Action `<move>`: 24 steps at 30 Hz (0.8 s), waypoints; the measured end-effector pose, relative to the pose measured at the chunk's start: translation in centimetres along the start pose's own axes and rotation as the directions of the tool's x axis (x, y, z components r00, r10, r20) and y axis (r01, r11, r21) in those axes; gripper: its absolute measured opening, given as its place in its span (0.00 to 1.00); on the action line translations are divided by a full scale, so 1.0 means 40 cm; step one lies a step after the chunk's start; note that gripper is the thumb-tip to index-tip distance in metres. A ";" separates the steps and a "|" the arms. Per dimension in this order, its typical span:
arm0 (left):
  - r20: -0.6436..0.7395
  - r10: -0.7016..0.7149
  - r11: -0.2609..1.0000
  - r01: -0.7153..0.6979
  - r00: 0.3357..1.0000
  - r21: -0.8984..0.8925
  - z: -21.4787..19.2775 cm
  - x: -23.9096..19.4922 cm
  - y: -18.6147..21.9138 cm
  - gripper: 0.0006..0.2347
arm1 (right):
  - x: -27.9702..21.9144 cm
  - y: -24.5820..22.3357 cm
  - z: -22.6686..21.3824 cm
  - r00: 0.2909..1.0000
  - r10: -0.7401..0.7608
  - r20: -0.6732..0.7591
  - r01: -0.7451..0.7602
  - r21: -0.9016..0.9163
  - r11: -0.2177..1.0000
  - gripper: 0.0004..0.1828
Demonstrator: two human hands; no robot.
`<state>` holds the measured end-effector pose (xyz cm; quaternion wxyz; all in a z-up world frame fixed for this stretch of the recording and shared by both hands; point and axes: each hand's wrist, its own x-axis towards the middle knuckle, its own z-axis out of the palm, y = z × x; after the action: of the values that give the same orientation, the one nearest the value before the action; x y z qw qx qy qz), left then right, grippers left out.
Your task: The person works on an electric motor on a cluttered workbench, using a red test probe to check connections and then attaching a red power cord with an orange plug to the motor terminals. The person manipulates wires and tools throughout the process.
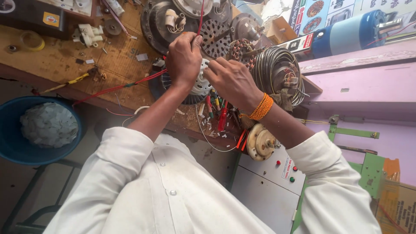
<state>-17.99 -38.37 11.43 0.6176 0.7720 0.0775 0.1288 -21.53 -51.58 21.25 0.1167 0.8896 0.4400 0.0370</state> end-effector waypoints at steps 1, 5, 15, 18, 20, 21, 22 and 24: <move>-0.005 0.000 1.000 0.000 1.000 0.010 0.001 0.000 -0.001 0.08 | 0.003 -0.002 0.006 1.000 -0.001 -0.013 0.001 -0.024 1.000 0.05; -0.025 -0.018 1.000 0.019 1.000 0.016 0.015 0.003 -0.010 0.08 | 0.006 0.004 0.009 0.992 0.110 0.061 -0.106 -0.065 0.992 0.08; -0.060 -0.033 0.999 0.032 0.998 -0.013 0.018 0.002 -0.029 0.08 | 0.003 -0.009 -0.033 0.999 0.003 -0.050 -0.002 0.024 1.000 0.08; -0.095 0.042 0.994 -0.051 0.995 -0.093 -0.015 0.006 -0.040 0.08 | 0.006 -0.017 -0.020 0.998 0.037 -0.043 -0.037 0.011 0.999 0.09; -0.144 0.156 0.954 -0.187 0.977 -0.233 -0.074 0.016 -0.055 0.08 | 0.009 -0.015 -0.009 0.997 0.043 -0.069 -0.042 0.009 0.999 0.10; -0.097 0.081 0.941 -0.108 0.992 -0.320 -0.116 0.020 -0.066 0.09 | 0.011 -0.012 -0.002 0.997 0.051 -0.062 -0.051 -0.009 0.999 0.12; -0.042 0.002 0.915 -0.019 0.999 -0.403 -0.166 0.021 -0.082 0.09 | 0.007 -0.011 0.003 0.997 0.056 -0.048 -0.057 -0.026 0.998 0.14; -0.111 0.013 0.846 -0.070 0.994 -0.529 -0.269 0.037 -0.109 0.09 | 0.002 -0.013 0.007 0.997 0.071 -0.040 -0.073 -0.051 0.996 0.18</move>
<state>-19.58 -26.92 9.53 0.7994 0.5646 0.0540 0.1981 -21.85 -51.28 20.86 0.1304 0.9006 0.4087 0.0696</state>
